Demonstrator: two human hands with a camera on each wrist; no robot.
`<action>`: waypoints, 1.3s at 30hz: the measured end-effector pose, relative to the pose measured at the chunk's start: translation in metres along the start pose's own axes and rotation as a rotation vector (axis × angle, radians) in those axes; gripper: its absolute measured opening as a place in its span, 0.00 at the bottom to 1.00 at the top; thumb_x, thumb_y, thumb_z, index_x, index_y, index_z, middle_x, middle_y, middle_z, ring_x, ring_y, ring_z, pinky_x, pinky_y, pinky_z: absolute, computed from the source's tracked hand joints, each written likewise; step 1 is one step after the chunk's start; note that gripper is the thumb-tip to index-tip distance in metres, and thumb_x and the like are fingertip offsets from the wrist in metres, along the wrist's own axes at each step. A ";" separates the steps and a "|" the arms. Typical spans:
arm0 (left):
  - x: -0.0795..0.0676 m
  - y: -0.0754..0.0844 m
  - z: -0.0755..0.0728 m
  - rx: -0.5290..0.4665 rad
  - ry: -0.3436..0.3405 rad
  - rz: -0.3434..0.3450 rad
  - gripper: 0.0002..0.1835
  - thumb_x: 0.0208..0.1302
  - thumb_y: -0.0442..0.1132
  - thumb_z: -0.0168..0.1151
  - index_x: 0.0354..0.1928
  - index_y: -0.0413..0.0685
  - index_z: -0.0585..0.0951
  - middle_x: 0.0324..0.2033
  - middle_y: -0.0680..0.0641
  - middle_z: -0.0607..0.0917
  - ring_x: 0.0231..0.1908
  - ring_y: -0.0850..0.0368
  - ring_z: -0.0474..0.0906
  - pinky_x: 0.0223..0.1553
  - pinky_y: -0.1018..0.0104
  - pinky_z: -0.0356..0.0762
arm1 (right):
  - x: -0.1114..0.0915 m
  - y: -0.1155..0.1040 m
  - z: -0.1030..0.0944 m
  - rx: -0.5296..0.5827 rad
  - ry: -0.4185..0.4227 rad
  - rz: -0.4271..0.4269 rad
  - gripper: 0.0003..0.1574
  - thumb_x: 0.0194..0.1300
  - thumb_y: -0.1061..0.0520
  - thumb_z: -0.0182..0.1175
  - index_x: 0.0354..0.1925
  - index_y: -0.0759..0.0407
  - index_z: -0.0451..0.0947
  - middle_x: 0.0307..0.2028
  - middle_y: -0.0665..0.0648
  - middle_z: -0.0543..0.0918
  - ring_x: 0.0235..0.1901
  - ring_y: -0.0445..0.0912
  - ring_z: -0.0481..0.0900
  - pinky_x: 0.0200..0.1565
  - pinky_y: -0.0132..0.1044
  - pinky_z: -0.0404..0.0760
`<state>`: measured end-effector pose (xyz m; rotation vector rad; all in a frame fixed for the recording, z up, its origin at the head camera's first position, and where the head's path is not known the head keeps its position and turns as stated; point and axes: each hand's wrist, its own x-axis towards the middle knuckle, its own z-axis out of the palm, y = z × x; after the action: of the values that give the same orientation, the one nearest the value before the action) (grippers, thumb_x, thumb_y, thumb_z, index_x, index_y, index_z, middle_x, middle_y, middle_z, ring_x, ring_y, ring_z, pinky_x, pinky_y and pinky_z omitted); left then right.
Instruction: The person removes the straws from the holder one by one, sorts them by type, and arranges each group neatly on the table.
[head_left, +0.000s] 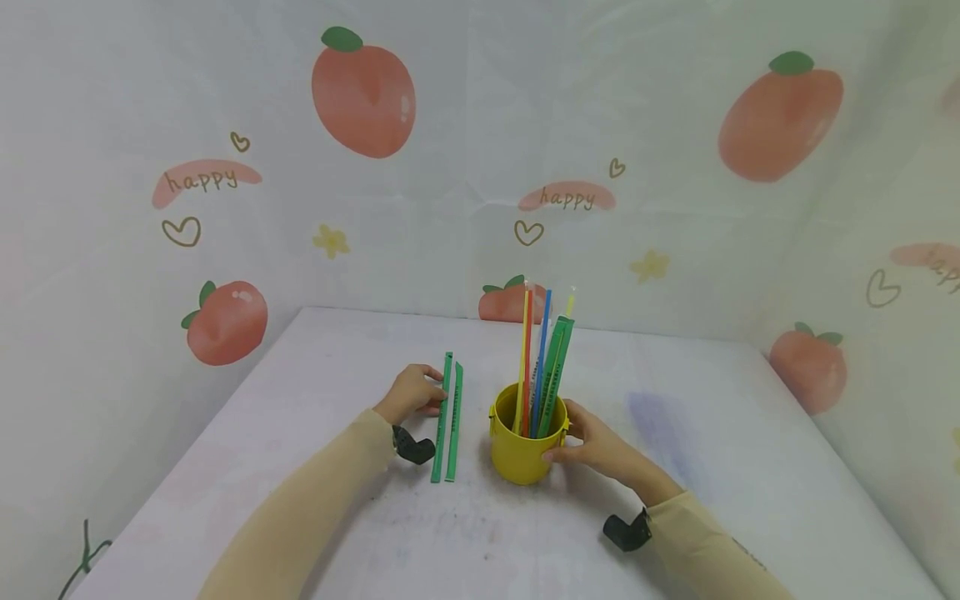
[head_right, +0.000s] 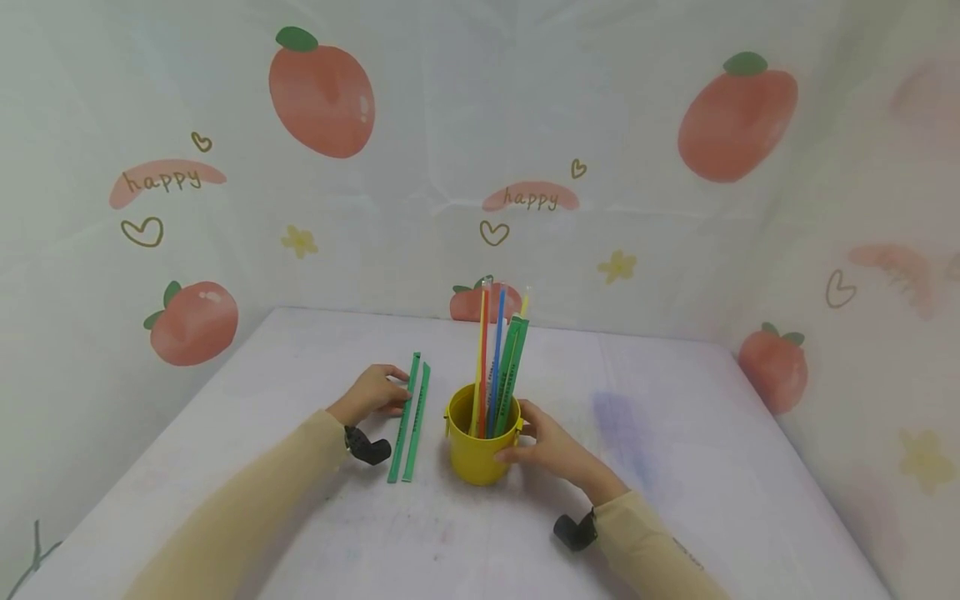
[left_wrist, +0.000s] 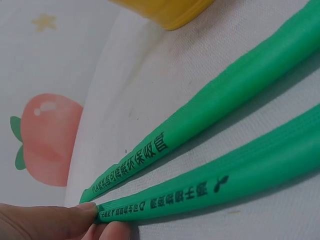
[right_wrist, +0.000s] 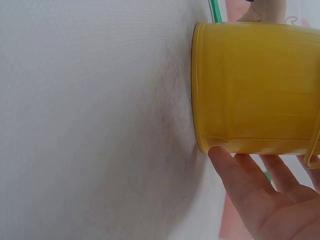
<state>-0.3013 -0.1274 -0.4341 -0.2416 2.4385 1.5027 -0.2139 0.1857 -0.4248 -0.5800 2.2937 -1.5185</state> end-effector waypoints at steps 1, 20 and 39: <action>-0.001 0.001 0.000 0.003 -0.001 0.000 0.22 0.58 0.27 0.65 0.57 0.37 0.76 0.31 0.43 0.84 0.23 0.61 0.79 0.24 0.71 0.82 | 0.000 0.000 0.000 0.002 -0.002 -0.006 0.50 0.58 0.54 0.70 0.70 0.63 0.56 0.68 0.64 0.64 0.66 0.66 0.63 0.64 0.67 0.62; -0.001 0.004 0.000 0.024 -0.014 -0.003 0.22 0.56 0.26 0.67 0.54 0.37 0.76 0.27 0.45 0.82 0.20 0.61 0.77 0.25 0.71 0.82 | -0.001 -0.001 0.001 0.011 0.004 -0.002 0.49 0.58 0.54 0.70 0.70 0.64 0.56 0.68 0.65 0.64 0.67 0.67 0.62 0.65 0.67 0.60; 0.000 0.003 0.000 0.032 -0.015 -0.012 0.22 0.56 0.26 0.67 0.54 0.37 0.76 0.26 0.46 0.82 0.17 0.62 0.76 0.23 0.72 0.81 | 0.000 -0.001 0.002 0.023 0.004 -0.002 0.50 0.57 0.55 0.70 0.70 0.65 0.56 0.68 0.66 0.65 0.67 0.67 0.61 0.65 0.67 0.59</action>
<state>-0.3023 -0.1264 -0.4314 -0.2379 2.4427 1.4546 -0.2132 0.1839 -0.4243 -0.5743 2.2766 -1.5461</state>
